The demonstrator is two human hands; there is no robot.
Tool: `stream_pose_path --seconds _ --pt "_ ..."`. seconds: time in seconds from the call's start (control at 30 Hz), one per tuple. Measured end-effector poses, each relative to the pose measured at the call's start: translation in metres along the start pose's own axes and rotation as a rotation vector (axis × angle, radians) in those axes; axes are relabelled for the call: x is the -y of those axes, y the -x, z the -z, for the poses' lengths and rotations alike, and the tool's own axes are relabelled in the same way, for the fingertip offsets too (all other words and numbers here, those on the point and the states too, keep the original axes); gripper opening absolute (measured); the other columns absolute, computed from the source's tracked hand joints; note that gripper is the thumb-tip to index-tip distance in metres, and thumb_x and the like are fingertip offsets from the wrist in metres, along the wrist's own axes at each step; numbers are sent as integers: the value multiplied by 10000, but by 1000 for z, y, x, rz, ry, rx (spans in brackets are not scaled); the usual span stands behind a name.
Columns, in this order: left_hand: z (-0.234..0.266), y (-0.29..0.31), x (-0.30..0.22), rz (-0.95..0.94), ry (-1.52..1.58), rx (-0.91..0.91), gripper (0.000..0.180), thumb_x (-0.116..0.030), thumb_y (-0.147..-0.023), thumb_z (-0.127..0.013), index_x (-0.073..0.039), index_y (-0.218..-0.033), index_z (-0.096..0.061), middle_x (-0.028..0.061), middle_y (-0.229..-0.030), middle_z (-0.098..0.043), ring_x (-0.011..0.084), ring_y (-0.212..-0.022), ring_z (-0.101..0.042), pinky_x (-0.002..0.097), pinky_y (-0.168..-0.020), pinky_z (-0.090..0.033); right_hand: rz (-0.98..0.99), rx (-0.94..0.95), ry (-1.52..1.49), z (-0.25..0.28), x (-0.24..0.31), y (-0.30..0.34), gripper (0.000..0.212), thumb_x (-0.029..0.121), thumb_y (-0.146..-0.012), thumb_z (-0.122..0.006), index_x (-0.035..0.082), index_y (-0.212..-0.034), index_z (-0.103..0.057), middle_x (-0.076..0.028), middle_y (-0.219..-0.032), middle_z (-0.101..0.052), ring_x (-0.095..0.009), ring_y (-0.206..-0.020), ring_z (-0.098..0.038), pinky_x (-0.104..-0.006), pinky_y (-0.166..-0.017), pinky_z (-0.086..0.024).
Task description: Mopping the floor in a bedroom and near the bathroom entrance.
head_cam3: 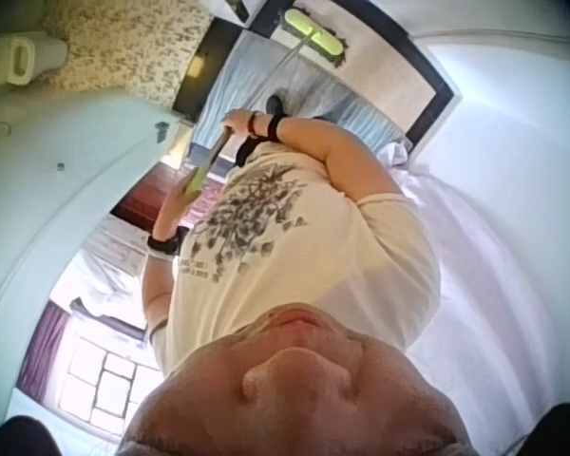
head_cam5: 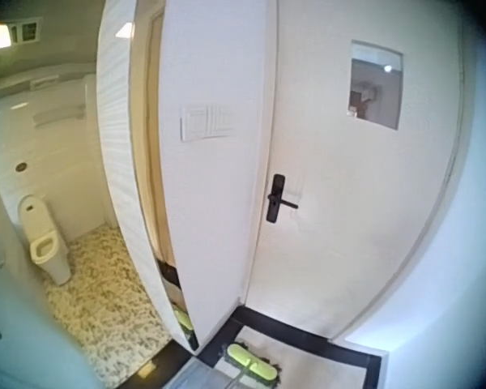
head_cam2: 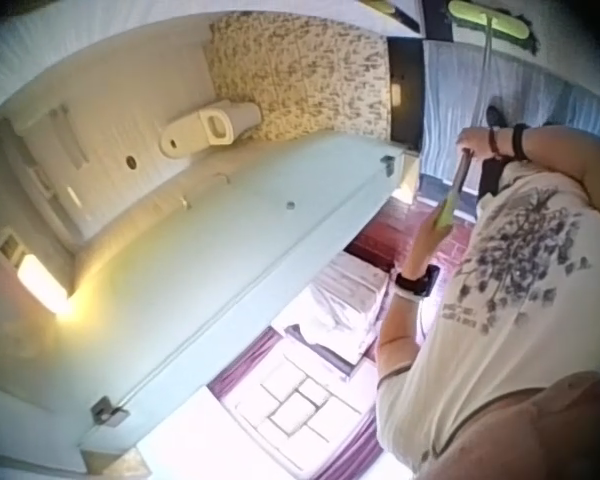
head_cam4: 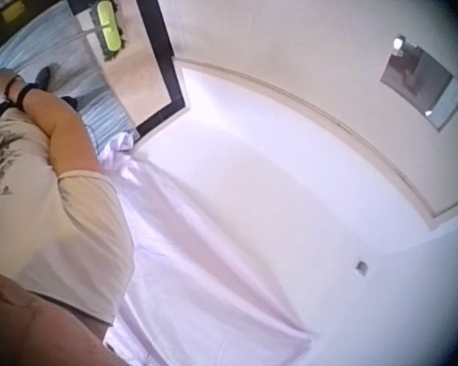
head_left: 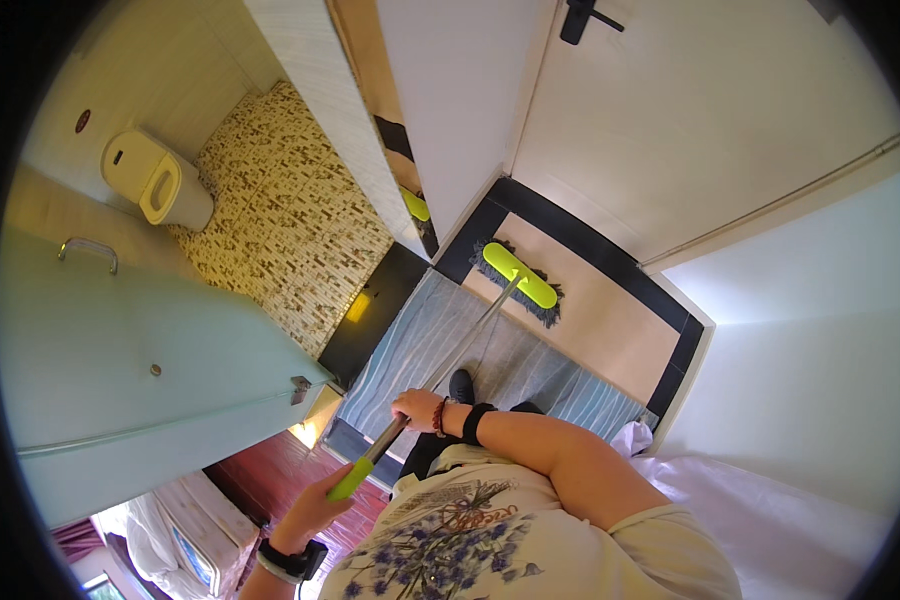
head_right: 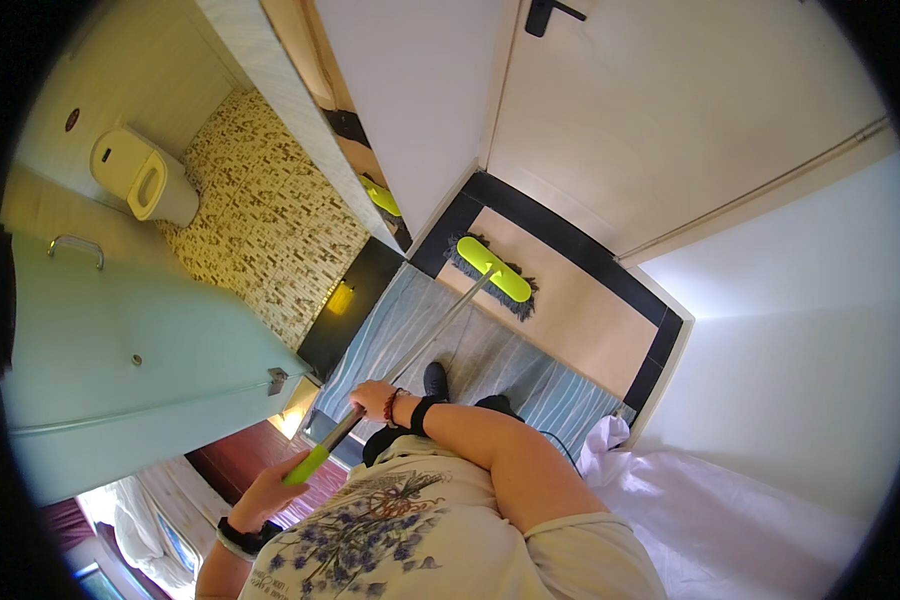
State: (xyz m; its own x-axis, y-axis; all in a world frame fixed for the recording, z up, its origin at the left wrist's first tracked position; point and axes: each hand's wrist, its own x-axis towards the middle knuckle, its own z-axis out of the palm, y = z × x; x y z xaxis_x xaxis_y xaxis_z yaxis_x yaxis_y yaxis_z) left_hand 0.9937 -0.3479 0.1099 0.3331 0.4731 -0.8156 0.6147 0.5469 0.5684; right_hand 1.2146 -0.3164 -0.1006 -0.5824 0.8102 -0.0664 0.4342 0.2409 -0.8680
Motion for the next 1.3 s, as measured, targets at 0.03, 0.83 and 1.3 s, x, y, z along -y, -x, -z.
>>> stream_pose_path --seconds 0.03,0.83,1.3 --pt "-6 -7 -3 7 80 16 550 -57 -724 -553 -94 -1242 -373 -25 -694 -463 36 -526 -381 176 -450 -320 -6 -13 1 3 -6 6 221 105 -567 -658 94 -741 -522 -71 -731 -529 -272 -743 -519 -378 -652 -407" --pt "-191 -130 -52 -43 -159 90 651 -99 -742 -565 -233 -1302 -261 37 -536 -443 102 -367 -366 257 -338 -315 -485 -219 500 77 -99 153 259 105 -638 -618 77 -870 -505 -62 -991 -484 -228 -1000 -450 -392 -728 -431" --pt "-120 -16 -18 26 -293 166 662 -80 -744 -560 -180 -1312 -236 5 -564 -421 73 -392 -362 217 -353 -299 -216 -133 446 8 -9 137 261 274 -595 -652 91 -761 -571 -54 -790 -548 -240 -852 -518 -371 -680 -435"
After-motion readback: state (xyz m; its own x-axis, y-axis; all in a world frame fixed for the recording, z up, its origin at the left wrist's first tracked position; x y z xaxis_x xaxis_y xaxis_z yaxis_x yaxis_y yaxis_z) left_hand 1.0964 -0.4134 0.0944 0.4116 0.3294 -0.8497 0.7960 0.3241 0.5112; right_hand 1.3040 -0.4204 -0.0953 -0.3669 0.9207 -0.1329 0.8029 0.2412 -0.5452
